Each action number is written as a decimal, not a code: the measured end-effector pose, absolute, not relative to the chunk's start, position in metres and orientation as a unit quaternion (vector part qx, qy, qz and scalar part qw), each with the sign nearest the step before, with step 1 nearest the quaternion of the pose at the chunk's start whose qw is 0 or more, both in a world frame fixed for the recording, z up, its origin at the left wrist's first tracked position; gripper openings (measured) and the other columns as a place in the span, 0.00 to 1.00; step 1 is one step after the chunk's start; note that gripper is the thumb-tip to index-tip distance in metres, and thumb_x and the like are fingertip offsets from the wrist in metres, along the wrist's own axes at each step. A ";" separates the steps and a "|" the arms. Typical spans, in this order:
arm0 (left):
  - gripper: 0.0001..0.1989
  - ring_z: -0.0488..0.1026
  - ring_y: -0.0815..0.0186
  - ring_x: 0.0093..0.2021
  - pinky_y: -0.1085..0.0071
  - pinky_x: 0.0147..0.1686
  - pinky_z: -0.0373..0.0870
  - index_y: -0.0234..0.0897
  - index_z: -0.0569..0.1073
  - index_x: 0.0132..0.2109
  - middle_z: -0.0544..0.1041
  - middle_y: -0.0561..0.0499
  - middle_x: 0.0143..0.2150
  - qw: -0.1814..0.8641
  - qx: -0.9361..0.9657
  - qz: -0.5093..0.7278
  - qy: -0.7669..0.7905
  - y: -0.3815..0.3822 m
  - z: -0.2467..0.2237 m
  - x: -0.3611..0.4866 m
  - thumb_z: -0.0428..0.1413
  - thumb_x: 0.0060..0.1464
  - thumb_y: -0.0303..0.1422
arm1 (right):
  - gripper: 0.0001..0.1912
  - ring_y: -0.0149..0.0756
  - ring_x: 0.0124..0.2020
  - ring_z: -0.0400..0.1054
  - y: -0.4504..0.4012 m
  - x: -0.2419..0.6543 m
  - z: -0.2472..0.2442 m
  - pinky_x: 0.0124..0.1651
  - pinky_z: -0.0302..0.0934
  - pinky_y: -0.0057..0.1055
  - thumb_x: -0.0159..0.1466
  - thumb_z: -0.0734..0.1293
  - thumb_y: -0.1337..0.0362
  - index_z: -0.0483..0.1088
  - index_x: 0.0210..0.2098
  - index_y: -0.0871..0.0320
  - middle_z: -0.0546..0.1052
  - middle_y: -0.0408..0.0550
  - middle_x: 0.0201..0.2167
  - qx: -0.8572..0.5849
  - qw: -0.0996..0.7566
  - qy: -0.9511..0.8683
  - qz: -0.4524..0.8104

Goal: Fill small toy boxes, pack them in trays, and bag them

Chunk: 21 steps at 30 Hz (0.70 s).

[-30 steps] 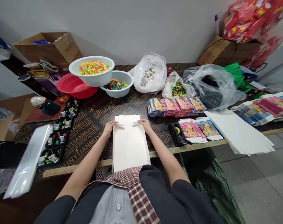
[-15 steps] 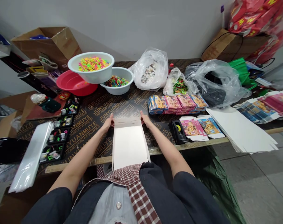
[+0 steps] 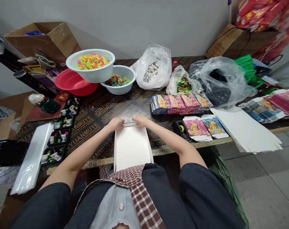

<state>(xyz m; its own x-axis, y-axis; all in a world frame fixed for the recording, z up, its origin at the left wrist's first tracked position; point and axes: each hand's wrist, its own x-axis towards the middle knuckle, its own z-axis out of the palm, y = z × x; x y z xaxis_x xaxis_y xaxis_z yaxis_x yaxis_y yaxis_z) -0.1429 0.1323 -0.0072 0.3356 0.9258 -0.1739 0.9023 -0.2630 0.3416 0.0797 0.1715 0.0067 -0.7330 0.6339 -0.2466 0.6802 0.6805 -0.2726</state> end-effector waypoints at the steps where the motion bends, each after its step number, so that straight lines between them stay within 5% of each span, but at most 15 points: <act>1: 0.06 0.77 0.54 0.40 0.65 0.41 0.67 0.36 0.77 0.33 0.80 0.42 0.33 0.179 0.803 0.018 0.568 0.130 -0.007 -0.140 0.56 0.45 0.27 | 0.21 0.49 0.44 0.74 0.168 0.077 0.007 0.41 0.60 0.34 0.61 0.64 0.74 0.70 0.54 0.62 0.80 0.60 0.43 0.341 0.095 0.927 -0.126; 7: 0.06 0.77 0.58 0.37 0.66 0.41 0.69 0.35 0.74 0.35 0.79 0.42 0.32 0.134 0.842 -0.016 0.522 0.119 -0.001 -0.130 0.52 0.53 0.26 | 0.23 0.47 0.46 0.74 0.150 0.069 0.014 0.46 0.64 0.38 0.68 0.56 0.75 0.64 0.61 0.65 0.80 0.64 0.44 0.324 0.120 0.938 -0.045; 11: 0.06 0.76 0.60 0.35 0.69 0.38 0.68 0.36 0.73 0.38 0.78 0.45 0.34 0.109 0.835 0.024 0.538 0.119 0.023 -0.153 0.52 0.54 0.27 | 0.30 0.54 0.62 0.63 0.104 0.071 0.046 0.63 0.56 0.53 0.65 0.66 0.72 0.62 0.65 0.58 0.69 0.64 0.62 0.344 -0.089 0.929 -0.102; 14: 0.15 0.75 0.62 0.35 0.71 0.37 0.67 0.35 0.70 0.51 0.78 0.47 0.38 0.092 0.807 0.093 0.575 0.112 0.044 -0.179 0.51 0.56 0.30 | 0.30 0.49 0.61 0.65 0.041 0.071 0.062 0.63 0.58 0.48 0.66 0.68 0.59 0.62 0.67 0.53 0.71 0.59 0.60 0.293 -0.246 0.879 -0.285; 17: 0.26 0.72 0.66 0.30 0.72 0.37 0.67 0.38 0.64 0.61 0.76 0.53 0.34 0.095 0.737 0.256 0.619 0.093 0.059 -0.189 0.52 0.54 0.31 | 0.39 0.42 0.48 0.74 -0.009 0.071 0.050 0.53 0.67 0.38 0.61 0.73 0.50 0.59 0.68 0.49 0.79 0.52 0.49 0.168 -0.164 0.788 -0.569; 19: 0.30 0.68 0.68 0.27 0.72 0.35 0.67 0.39 0.64 0.62 0.73 0.56 0.31 0.110 0.677 0.349 0.638 0.075 0.061 -0.181 0.55 0.51 0.32 | 0.53 0.42 0.51 0.74 -0.021 0.071 0.031 0.53 0.67 0.37 0.50 0.78 0.46 0.55 0.70 0.49 0.78 0.53 0.53 0.159 -0.108 0.688 -0.699; 21: 0.33 0.66 0.68 0.25 0.72 0.33 0.67 0.38 0.64 0.63 0.72 0.56 0.30 0.131 0.633 0.388 0.657 0.057 0.057 -0.164 0.56 0.48 0.31 | 0.57 0.46 0.58 0.70 -0.018 0.070 0.012 0.57 0.65 0.40 0.45 0.78 0.41 0.56 0.69 0.50 0.73 0.57 0.60 0.226 -0.177 0.562 -0.775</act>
